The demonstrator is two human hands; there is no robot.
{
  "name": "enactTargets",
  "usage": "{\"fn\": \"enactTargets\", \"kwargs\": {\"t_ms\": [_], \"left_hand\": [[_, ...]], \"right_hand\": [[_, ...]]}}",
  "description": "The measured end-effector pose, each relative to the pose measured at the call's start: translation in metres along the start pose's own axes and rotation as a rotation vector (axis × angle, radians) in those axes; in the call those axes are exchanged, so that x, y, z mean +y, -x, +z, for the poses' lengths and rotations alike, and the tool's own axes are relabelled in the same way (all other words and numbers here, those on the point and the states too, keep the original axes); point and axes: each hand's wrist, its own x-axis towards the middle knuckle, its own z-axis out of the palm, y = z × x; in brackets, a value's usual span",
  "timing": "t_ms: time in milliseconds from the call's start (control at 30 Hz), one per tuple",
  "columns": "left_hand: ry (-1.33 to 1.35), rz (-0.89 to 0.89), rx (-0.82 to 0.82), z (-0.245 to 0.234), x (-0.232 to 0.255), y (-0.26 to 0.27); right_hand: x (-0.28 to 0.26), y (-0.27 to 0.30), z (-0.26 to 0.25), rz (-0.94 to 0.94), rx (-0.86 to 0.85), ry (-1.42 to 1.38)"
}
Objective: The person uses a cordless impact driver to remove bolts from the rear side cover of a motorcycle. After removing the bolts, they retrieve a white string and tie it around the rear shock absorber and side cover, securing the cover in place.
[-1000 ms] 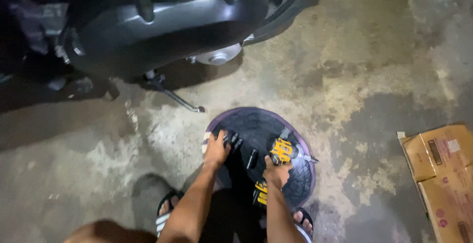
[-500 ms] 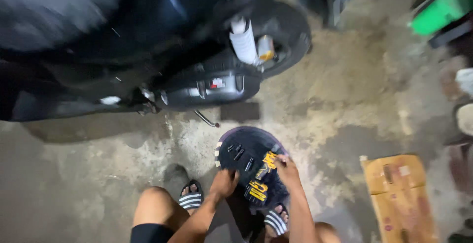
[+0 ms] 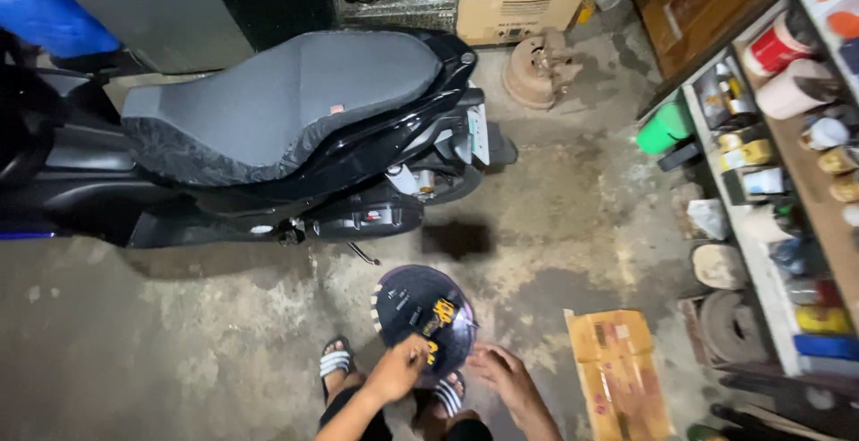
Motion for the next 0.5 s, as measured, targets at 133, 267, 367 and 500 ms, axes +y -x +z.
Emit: {"fn": "enactTargets", "kwargs": {"t_ms": [133, 267, 367, 500], "left_hand": [[0.052, 0.019, 0.004, 0.024, 0.072, -0.005], [0.061, 0.105, -0.04, 0.056, 0.118, -0.015], [0.075, 0.28, -0.137, 0.076, 0.148, -0.035], [0.095, 0.184, -0.272, 0.106, 0.19, -0.076]], "right_hand": [[-0.059, 0.048, -0.045, -0.011, 0.014, -0.005], [-0.091, 0.083, -0.094, -0.022, 0.127, -0.083], [-0.11, 0.092, -0.123, -0.038, 0.164, -0.193], [-0.141, 0.082, -0.153, -0.078, 0.146, -0.321]]}}
